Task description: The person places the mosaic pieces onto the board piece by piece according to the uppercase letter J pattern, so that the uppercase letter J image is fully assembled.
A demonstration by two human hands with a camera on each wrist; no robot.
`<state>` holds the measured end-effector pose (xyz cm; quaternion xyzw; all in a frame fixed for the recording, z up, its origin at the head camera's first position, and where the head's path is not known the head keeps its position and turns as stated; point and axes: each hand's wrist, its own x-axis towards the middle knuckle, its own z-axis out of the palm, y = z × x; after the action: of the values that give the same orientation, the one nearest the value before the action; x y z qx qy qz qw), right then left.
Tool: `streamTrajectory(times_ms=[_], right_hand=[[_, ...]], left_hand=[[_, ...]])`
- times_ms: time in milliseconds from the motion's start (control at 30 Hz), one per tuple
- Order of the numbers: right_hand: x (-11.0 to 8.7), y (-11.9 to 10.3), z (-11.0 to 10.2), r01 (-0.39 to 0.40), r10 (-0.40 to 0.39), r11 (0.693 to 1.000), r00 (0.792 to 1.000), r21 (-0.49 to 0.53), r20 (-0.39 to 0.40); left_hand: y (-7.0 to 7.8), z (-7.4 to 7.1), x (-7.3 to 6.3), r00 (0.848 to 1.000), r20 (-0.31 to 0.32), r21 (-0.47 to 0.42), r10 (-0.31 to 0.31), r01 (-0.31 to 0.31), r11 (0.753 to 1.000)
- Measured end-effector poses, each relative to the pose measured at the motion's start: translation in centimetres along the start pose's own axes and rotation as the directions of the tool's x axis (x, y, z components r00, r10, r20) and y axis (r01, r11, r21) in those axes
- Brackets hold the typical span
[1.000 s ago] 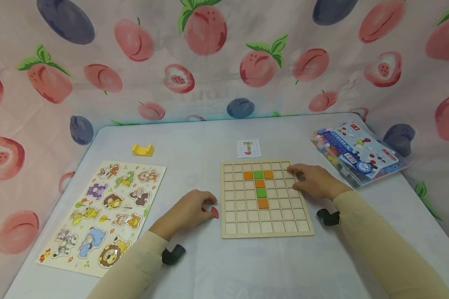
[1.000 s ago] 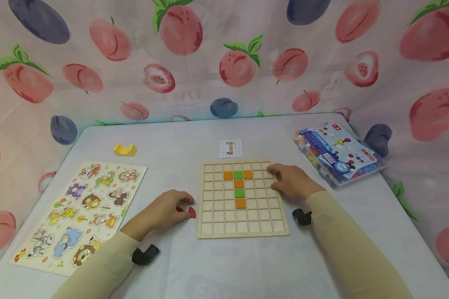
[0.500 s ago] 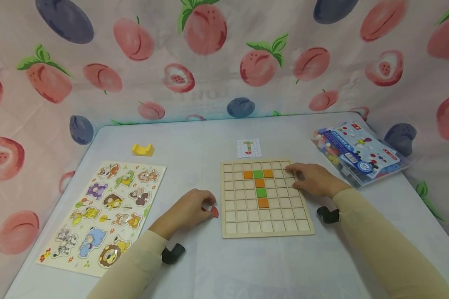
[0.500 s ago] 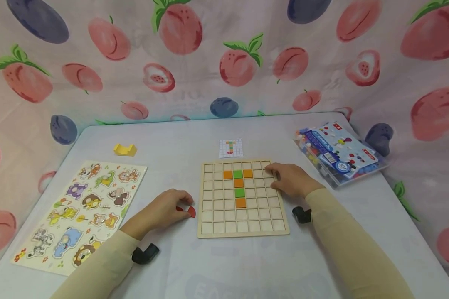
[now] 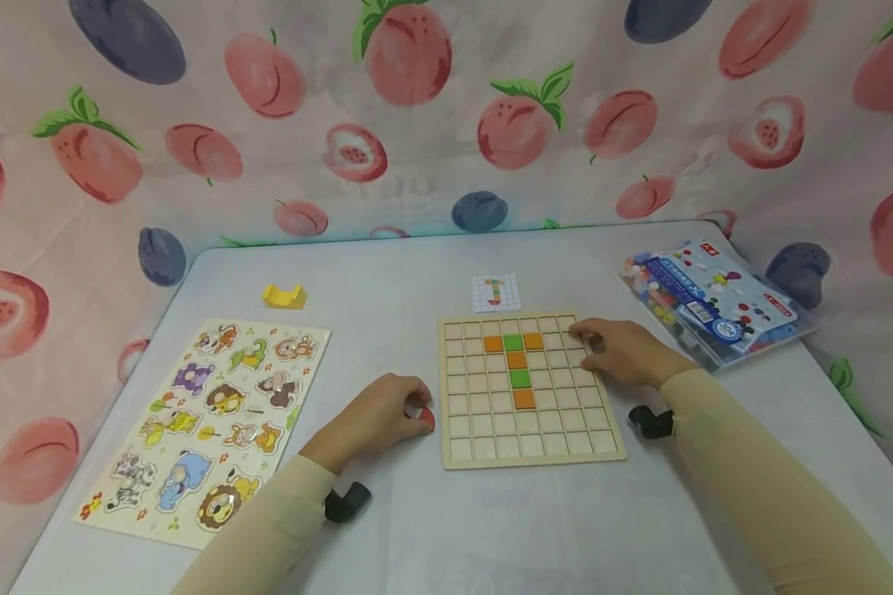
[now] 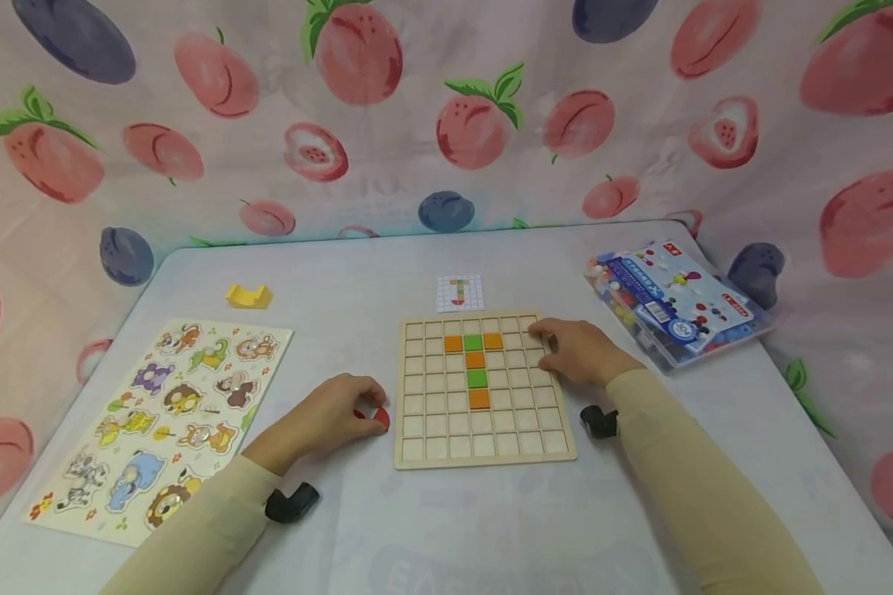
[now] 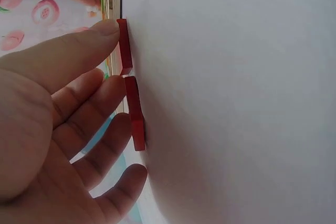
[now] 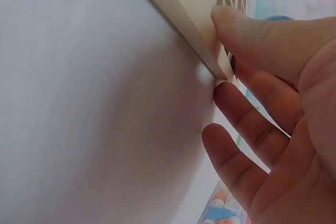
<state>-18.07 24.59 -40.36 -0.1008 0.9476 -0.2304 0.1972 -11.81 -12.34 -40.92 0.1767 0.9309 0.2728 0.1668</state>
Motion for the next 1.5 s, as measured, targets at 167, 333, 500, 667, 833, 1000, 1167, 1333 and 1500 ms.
streamTrajectory(times_ms=[167,333,500,667,833,1000,1167,1333,1500], right_hand=[[0.14,0.05,-0.09,-0.006,0.006,1.0,1.0,0.002,-0.007],[0.02,-0.03,-0.18,0.0,0.0,1.0,1.0,0.002,-0.018],[-0.16,-0.18,-0.13,0.0,0.0,1.0,1.0,0.015,-0.027],[-0.27,-0.18,-0.06,0.004,-0.004,1.0,0.999,0.021,-0.038],[-0.21,-0.05,-0.07,0.008,-0.007,1.0,0.999,0.012,-0.038],[-0.12,-0.04,-0.19,0.013,-0.012,1.0,1.0,0.004,-0.026],[-0.04,-0.06,-0.31,0.028,-0.028,1.0,1.0,-0.004,-0.015],[-0.09,-0.13,-0.32,0.032,-0.032,0.999,0.999,-0.003,-0.008],[-0.1,-0.18,-0.26,0.007,-0.007,1.0,1.0,-0.002,-0.003]], left_hand=[[0.22,0.15,0.13,1.0,-0.014,0.023,0.005,-0.005,1.0],[0.38,0.3,0.22,1.0,-0.028,0.033,0.009,-0.008,0.999],[0.42,0.32,0.22,1.0,-0.03,0.031,0.004,-0.003,1.0],[0.47,0.31,0.13,1.0,-0.024,0.038,0.01,-0.009,0.999],[0.58,0.49,0.22,0.999,-0.034,0.074,0.028,-0.025,0.997],[0.76,0.44,0.18,0.999,-0.033,0.081,0.033,-0.031,0.996],[0.67,0.22,0.08,0.999,-0.015,0.053,0.038,-0.038,0.998],[0.41,0.09,0.01,0.999,-0.002,0.042,0.038,-0.038,0.998],[0.12,0.02,0.0,1.0,-0.018,0.058,0.019,-0.018,0.998]])
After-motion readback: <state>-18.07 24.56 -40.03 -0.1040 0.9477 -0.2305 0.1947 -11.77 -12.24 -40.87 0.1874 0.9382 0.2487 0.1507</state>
